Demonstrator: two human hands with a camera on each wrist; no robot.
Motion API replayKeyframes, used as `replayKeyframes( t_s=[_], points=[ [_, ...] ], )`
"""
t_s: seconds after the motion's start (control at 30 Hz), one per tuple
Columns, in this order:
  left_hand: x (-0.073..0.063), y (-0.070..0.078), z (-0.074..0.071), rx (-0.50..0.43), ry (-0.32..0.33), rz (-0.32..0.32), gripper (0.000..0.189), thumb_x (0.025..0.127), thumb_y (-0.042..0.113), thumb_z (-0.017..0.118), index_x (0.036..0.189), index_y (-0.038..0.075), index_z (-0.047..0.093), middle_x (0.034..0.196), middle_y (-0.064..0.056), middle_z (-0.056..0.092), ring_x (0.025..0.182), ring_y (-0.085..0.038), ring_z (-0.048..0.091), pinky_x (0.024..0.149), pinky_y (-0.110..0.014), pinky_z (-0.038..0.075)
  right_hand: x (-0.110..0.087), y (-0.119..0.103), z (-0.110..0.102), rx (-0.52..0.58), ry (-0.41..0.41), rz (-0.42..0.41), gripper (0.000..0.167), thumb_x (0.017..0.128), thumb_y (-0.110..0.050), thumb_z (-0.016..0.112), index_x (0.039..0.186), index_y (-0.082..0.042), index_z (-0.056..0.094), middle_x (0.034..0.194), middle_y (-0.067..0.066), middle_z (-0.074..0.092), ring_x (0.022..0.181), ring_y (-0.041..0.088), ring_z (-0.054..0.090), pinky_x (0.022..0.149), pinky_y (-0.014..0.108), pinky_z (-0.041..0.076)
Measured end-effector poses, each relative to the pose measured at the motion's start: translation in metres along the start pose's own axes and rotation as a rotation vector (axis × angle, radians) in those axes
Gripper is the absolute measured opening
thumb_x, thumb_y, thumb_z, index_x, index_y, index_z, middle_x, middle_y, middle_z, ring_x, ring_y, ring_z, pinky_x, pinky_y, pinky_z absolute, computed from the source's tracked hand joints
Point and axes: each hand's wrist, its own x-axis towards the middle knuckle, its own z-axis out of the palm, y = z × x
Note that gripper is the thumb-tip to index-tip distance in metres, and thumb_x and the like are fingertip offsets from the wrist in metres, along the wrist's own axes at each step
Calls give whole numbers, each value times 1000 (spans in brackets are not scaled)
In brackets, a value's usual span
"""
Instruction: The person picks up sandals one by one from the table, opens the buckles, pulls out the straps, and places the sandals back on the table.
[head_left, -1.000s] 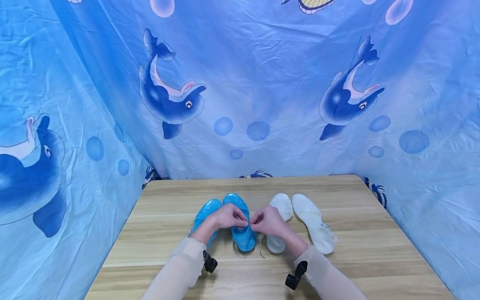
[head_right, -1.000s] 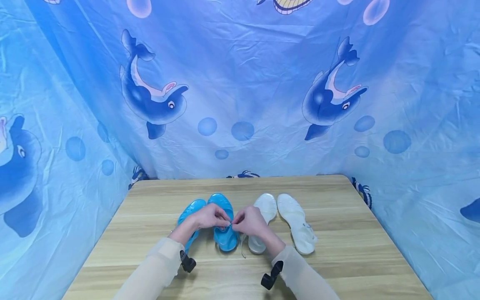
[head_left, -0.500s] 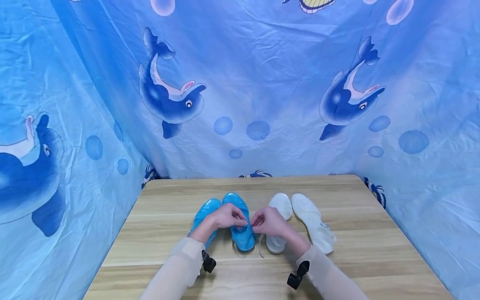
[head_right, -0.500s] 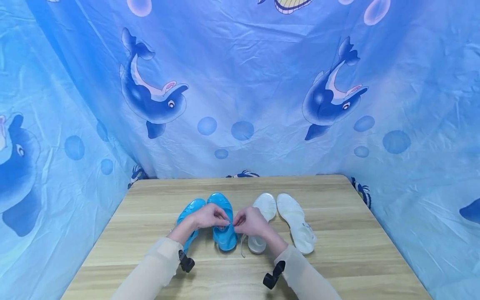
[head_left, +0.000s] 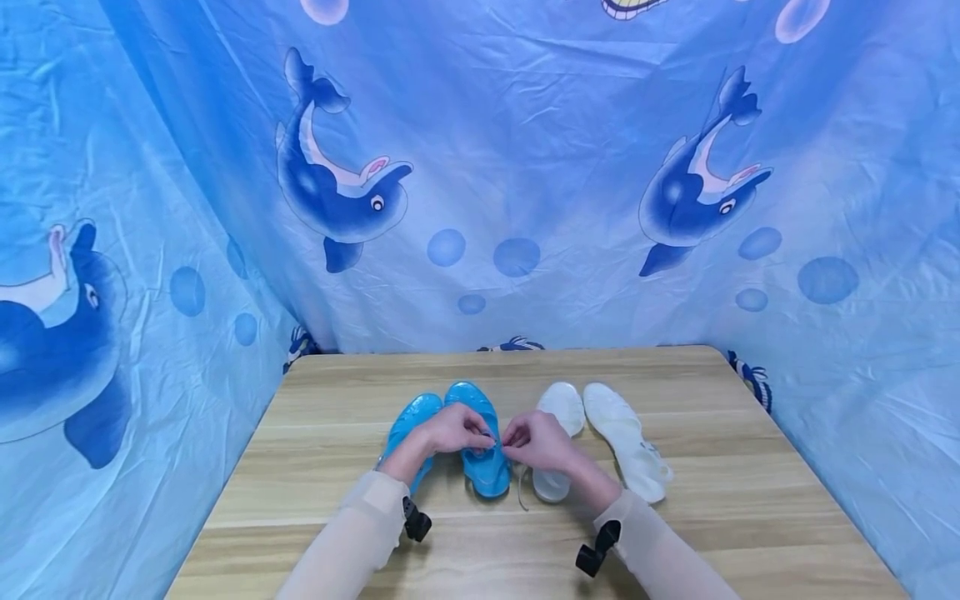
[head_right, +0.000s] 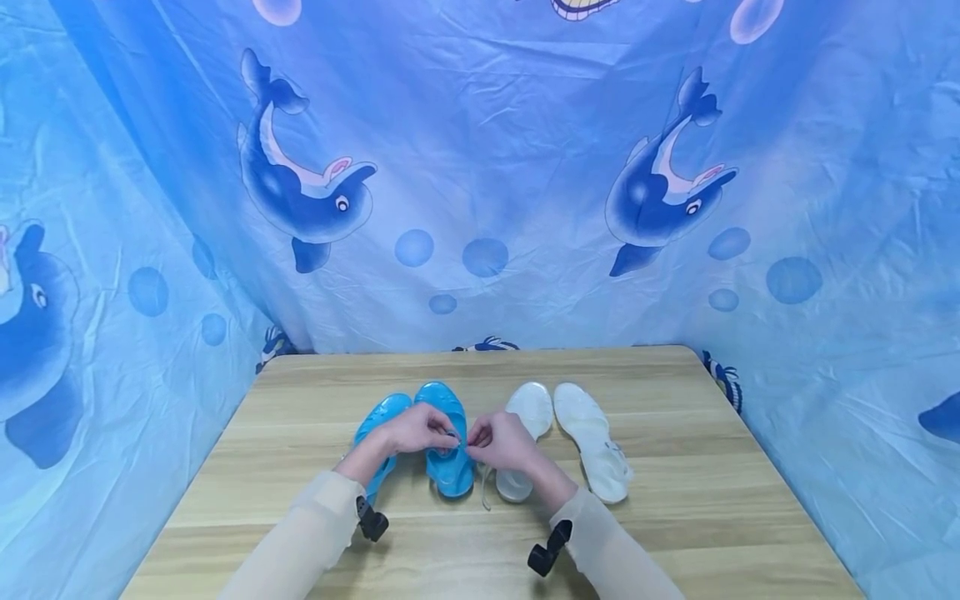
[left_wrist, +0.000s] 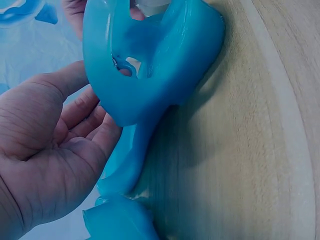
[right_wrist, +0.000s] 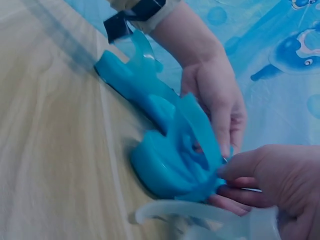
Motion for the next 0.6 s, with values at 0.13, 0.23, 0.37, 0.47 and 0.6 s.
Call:
replayKeyframes(
  t_s=[0.13, 0.23, 0.37, 0.47, 0.6],
  points=[
    [-2, 1, -1, 15, 10, 5, 13, 99, 22, 77, 99, 10, 82, 83, -1, 79, 77, -10, 70, 73, -25, 56, -1, 1, -4, 18, -80, -3, 5, 90, -8, 82, 90, -11, 78, 86, -2, 77, 80, 7, 72, 74, 21, 60],
    [-3, 1, 0, 14, 11, -1, 13, 99, 22, 77, 99, 10, 82, 82, -1, 79, 77, -9, 70, 72, -25, 56, -1, 1, -4, 26, -106, -9, 6, 90, -8, 82, 91, -11, 78, 86, -3, 77, 80, 6, 71, 75, 21, 60],
    [-3, 1, 2, 3, 9, -17, 13, 99, 23, 78, 101, 10, 82, 84, -1, 79, 78, -10, 71, 75, -25, 57, 0, 0, -3, 20, -80, 3, 7, 88, -9, 83, 89, -15, 79, 84, -5, 78, 78, 5, 72, 74, 21, 61],
    [-1, 0, 2, -5, 3, -23, 14, 99, 23, 78, 102, 10, 82, 85, -2, 80, 79, -10, 73, 77, -25, 58, 1, 0, -1, 6, -40, 11, 7, 87, -11, 83, 89, -18, 81, 84, -7, 79, 78, 4, 72, 73, 21, 60],
    [0, 2, 0, -6, 4, -18, 14, 99, 24, 78, 101, 10, 82, 85, -2, 80, 79, -11, 72, 76, -26, 57, 2, -1, 0, -1, 3, -7, 6, 88, -12, 84, 91, -17, 82, 86, -5, 79, 78, 5, 72, 72, 21, 60]
  ],
)
